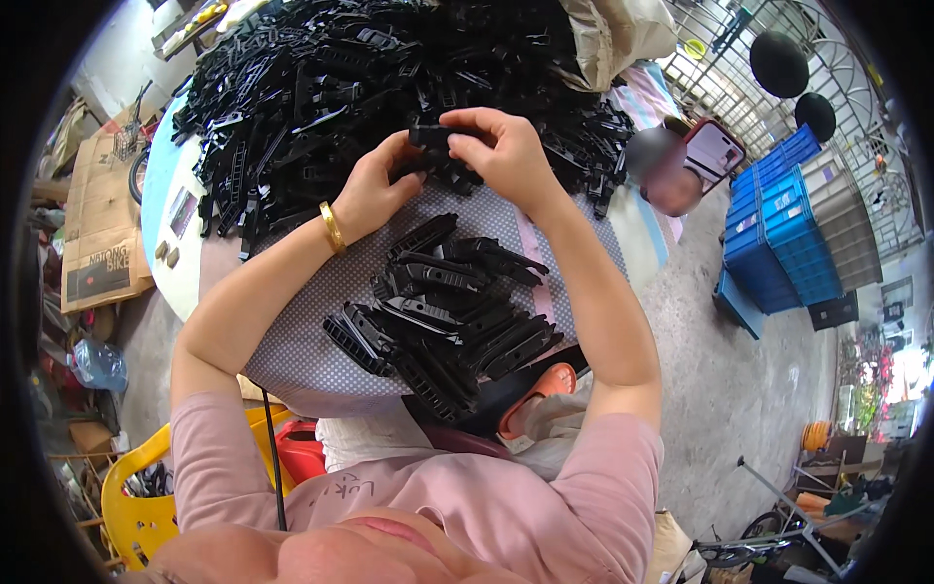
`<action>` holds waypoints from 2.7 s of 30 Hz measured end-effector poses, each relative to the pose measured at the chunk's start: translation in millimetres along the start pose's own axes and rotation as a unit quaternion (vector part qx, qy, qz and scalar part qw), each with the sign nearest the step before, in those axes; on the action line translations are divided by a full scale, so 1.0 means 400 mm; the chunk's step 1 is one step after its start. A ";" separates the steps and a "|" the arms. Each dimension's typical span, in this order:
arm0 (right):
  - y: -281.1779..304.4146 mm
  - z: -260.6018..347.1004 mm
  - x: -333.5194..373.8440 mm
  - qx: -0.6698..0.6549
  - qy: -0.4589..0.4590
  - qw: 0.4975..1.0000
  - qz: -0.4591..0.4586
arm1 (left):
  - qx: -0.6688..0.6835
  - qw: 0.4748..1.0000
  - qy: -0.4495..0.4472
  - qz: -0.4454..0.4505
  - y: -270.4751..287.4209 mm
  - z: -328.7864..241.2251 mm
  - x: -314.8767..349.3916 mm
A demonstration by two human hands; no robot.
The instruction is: Sorting and inspecting black plastic components from a large pile onto a small tray.
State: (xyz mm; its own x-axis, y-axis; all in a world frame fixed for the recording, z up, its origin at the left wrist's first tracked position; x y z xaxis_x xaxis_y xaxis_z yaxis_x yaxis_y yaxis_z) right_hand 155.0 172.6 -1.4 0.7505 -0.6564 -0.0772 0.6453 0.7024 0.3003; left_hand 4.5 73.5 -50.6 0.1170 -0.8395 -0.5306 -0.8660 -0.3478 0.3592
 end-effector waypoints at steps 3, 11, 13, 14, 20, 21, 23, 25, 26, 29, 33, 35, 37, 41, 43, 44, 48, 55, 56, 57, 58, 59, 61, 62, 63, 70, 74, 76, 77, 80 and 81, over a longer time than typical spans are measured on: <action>-0.009 -0.022 0.004 0.101 0.048 0.993 0.033 | 0.069 0.997 0.034 -0.016 -0.003 -0.004 -0.006; 0.009 -0.023 -0.005 0.130 0.088 0.987 0.015 | 0.081 0.995 0.060 -0.027 0.014 -0.034 -0.006; 0.013 -0.023 -0.003 0.120 0.094 0.988 0.006 | 0.076 0.996 0.036 -0.031 0.014 -0.041 -0.006; 0.011 -0.021 -0.001 0.118 0.095 0.988 0.008 | 0.102 0.993 0.049 -0.045 0.014 -0.050 -0.008; 0.000 0.011 0.017 0.216 0.194 0.956 -0.034 | 0.189 0.978 0.076 -0.034 0.016 -0.052 -0.002; -0.001 0.012 0.019 0.226 0.215 0.949 -0.039 | 0.184 0.980 0.065 -0.030 0.015 -0.054 -0.002; -0.008 0.014 0.023 0.234 0.237 0.942 -0.042 | 0.128 0.991 0.021 -0.026 0.018 -0.041 -0.002; -0.023 0.016 0.026 0.226 0.254 0.939 -0.052 | 0.072 0.997 -0.023 -0.021 0.022 -0.038 0.000; -0.028 0.013 0.026 0.226 0.253 0.939 -0.052 | 0.067 0.997 -0.026 -0.015 0.021 -0.042 0.001; -0.033 0.012 0.031 0.253 0.287 0.920 -0.083 | 0.063 0.998 -0.022 -0.010 0.023 -0.044 -0.006; -0.024 0.045 0.039 0.318 0.300 0.891 -0.123 | 0.047 0.999 -0.017 -0.016 0.035 -0.062 -0.008; -0.015 0.048 0.035 0.352 0.331 0.864 -0.146 | 0.015 0.998 -0.067 -0.011 0.028 -0.068 -0.006; 0.000 0.032 0.032 0.339 0.295 0.888 -0.097 | -0.017 0.993 -0.117 -0.005 0.023 -0.077 -0.005; 0.003 0.029 0.030 0.362 0.273 0.889 -0.063 | -0.173 0.972 -0.158 0.034 0.025 -0.083 -0.005; 0.001 0.034 0.034 0.378 0.284 0.877 -0.080 | -0.202 0.963 -0.172 0.040 0.029 -0.088 -0.004; 0.004 0.039 0.040 0.375 0.301 0.872 -0.092 | -0.198 0.962 -0.185 0.036 0.030 -0.095 -0.008; 0.005 0.043 0.050 0.370 0.305 0.871 -0.111 | -0.205 0.955 -0.210 0.034 0.032 -0.113 -0.013; 0.040 0.007 0.011 -0.046 0.065 0.993 0.091 | -0.043 0.998 0.005 0.039 0.032 -0.115 -0.008; 0.068 0.008 -0.005 -0.043 0.107 0.990 0.077 | -0.039 0.996 -0.029 0.077 0.026 -0.121 -0.005; 0.092 0.003 -0.005 -0.037 0.088 0.995 0.031 | -0.036 0.991 -0.063 0.114 0.020 -0.129 -0.001; 0.110 0.000 -0.006 -0.030 0.069 0.997 -0.015 | -0.030 0.982 -0.076 0.172 0.015 -0.144 0.002; 0.108 -0.014 -0.024 0.060 0.107 0.987 -0.107 | -0.022 0.966 -0.129 0.222 0.006 -0.146 0.002; 0.113 -0.033 -0.023 0.190 0.096 0.967 -0.142 | 0.030 0.938 -0.181 0.294 -0.017 -0.141 0.013; 0.103 -0.034 -0.022 0.313 0.084 0.931 -0.169 | 0.070 0.930 -0.167 0.320 -0.020 -0.138 0.017; 0.082 -0.034 -0.022 0.336 0.093 0.919 -0.184 | 0.121 0.935 -0.144 0.302 -0.017 -0.124 0.019; 0.033 -0.055 -0.025 0.407 0.128 0.883 -0.194 | -0.279 0.937 -0.202 0.062 -0.004 -0.049 -0.025; 0.048 -0.044 -0.026 0.205 0.081 0.960 -0.171 | -0.328 0.914 -0.213 0.105 -0.013 -0.047 -0.020; 0.069 -0.062 -0.038 0.096 0.079 0.984 -0.126 | -0.340 0.911 -0.191 0.136 -0.013 -0.050 -0.023; 0.067 -0.037 -0.024 0.024 0.037 0.997 -0.070 | -0.342 0.910 -0.191 0.135 -0.011 -0.049 -0.021; 0.042 -0.006 -0.008 -0.175 0.069 0.982 -0.020 | -0.327 0.906 -0.262 0.066 -0.003 -0.057 -0.019; 0.039 -0.001 -0.001 -0.194 0.087 0.977 0.015 | -0.299 0.922 -0.244 0.044 0.001 -0.059 -0.020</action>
State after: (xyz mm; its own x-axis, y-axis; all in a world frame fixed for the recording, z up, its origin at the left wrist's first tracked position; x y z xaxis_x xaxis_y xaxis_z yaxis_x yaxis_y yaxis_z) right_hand 164.7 184.1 3.1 0.7609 -0.6008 -0.2450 0.6029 0.7942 -0.0752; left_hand 14.5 70.1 -28.2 -0.2993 -0.6390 -0.7086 -0.4221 -0.5773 0.6989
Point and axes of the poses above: each hand's wrist, its own x-axis away from the middle knuckle, its own y-axis out of the back of the hand, z = x × y, the point moved 2 cm from there along -x, towards the middle knuckle, and after that the axes turned 11 degrees about -y, right-handed, at the moved point
